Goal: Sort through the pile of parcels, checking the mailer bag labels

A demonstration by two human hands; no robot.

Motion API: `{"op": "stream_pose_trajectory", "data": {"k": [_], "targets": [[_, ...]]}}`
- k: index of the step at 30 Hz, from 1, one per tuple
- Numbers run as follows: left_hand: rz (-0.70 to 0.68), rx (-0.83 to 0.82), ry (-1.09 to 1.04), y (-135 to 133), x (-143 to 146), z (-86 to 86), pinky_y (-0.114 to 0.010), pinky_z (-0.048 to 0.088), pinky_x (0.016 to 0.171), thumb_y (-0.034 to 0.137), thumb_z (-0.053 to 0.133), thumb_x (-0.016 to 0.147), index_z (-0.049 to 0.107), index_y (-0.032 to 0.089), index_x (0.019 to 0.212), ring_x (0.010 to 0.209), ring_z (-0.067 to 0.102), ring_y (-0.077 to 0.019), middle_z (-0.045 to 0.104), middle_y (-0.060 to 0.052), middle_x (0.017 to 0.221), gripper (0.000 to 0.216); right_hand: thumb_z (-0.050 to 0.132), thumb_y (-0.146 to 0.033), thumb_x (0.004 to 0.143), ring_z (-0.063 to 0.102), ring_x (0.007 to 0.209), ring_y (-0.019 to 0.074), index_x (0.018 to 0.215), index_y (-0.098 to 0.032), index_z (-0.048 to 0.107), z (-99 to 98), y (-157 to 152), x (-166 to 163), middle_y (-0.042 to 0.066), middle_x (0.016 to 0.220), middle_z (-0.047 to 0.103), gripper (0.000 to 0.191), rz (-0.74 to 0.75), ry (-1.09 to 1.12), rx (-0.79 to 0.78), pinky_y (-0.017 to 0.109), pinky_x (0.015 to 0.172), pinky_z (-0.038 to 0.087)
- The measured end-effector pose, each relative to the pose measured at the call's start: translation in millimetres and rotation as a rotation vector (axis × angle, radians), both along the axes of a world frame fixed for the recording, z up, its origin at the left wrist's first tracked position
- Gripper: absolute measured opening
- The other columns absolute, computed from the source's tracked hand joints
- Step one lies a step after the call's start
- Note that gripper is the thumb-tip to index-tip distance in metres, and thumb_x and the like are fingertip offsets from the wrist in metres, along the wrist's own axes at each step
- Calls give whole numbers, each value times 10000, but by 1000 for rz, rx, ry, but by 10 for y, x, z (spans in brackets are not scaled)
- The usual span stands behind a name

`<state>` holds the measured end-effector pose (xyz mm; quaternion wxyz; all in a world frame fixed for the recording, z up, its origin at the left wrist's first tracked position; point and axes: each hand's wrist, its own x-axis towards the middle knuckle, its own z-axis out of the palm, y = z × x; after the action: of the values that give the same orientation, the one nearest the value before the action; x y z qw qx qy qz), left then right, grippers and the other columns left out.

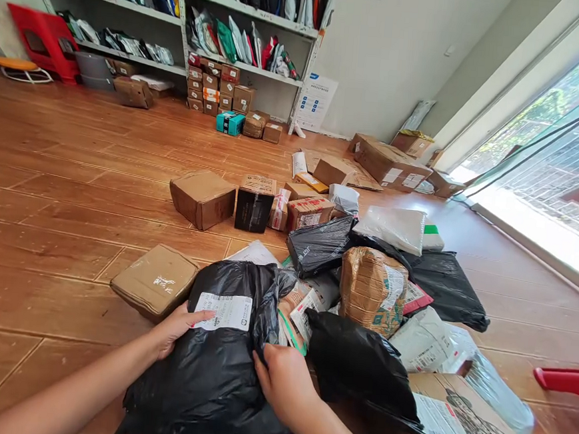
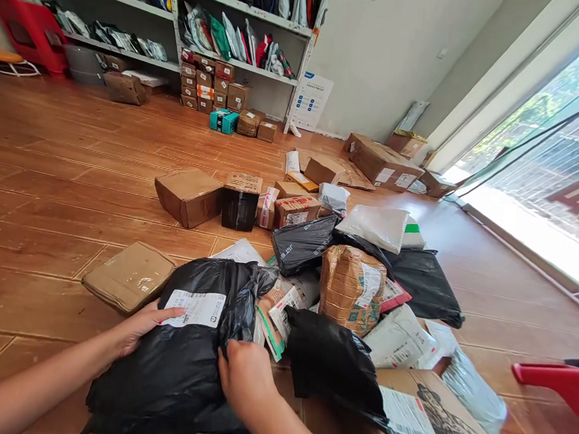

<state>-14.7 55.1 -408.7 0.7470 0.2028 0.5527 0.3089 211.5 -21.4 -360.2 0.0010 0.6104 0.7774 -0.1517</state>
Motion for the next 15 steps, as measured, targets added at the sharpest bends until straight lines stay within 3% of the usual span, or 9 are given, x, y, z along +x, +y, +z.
{"op": "stream_pose_trajectory", "data": {"k": [2, 4, 8, 11, 15], "targets": [[-35, 44, 1, 48, -44, 76, -299, 561, 696, 404, 954, 304, 621, 166, 989, 773, 709, -240, 769, -81, 875, 798, 455, -266, 906, 508, 541, 144, 640, -188, 531, 12, 0, 0, 56, 641, 647, 287, 12, 63, -40, 318, 542, 232], [-90, 32, -9, 60, -72, 116, -293, 566, 717, 398, 955, 301, 628, 164, 1003, 825, 712, -244, 769, -85, 911, 809, 462, -313, 902, 446, 548, 138, 603, -194, 445, 14, 46, 71, 31, 603, 583, 322, -91, 167, -93, 297, 544, 234], [-151, -152, -38, -33, -20, 34, -333, 590, 672, 450, 951, 267, 656, 124, 966, 779, 711, -264, 769, -113, 853, 826, 457, -365, 900, 360, 564, 128, 621, -205, 381, 108, 207, 246, -13, 578, 454, 330, -289, 357, -156, 277, 553, 226], [-29, -195, -105, -104, 63, -43, -354, 596, 700, 460, 951, 246, 637, 138, 985, 731, 710, -268, 766, -94, 781, 865, 510, -312, 865, 284, 523, 111, 598, -208, 338, 190, 222, 232, -46, 527, 344, 334, -240, 318, -188, 283, 536, 179], [24, -74, -49, -64, 55, -37, -331, 579, 701, 432, 953, 269, 579, 184, 1051, 718, 705, -241, 768, -55, 809, 901, 534, -237, 840, 293, 510, 95, 596, -201, 332, 161, 76, 54, -57, 517, 329, 319, -190, 327, -244, 278, 512, 166]]}}
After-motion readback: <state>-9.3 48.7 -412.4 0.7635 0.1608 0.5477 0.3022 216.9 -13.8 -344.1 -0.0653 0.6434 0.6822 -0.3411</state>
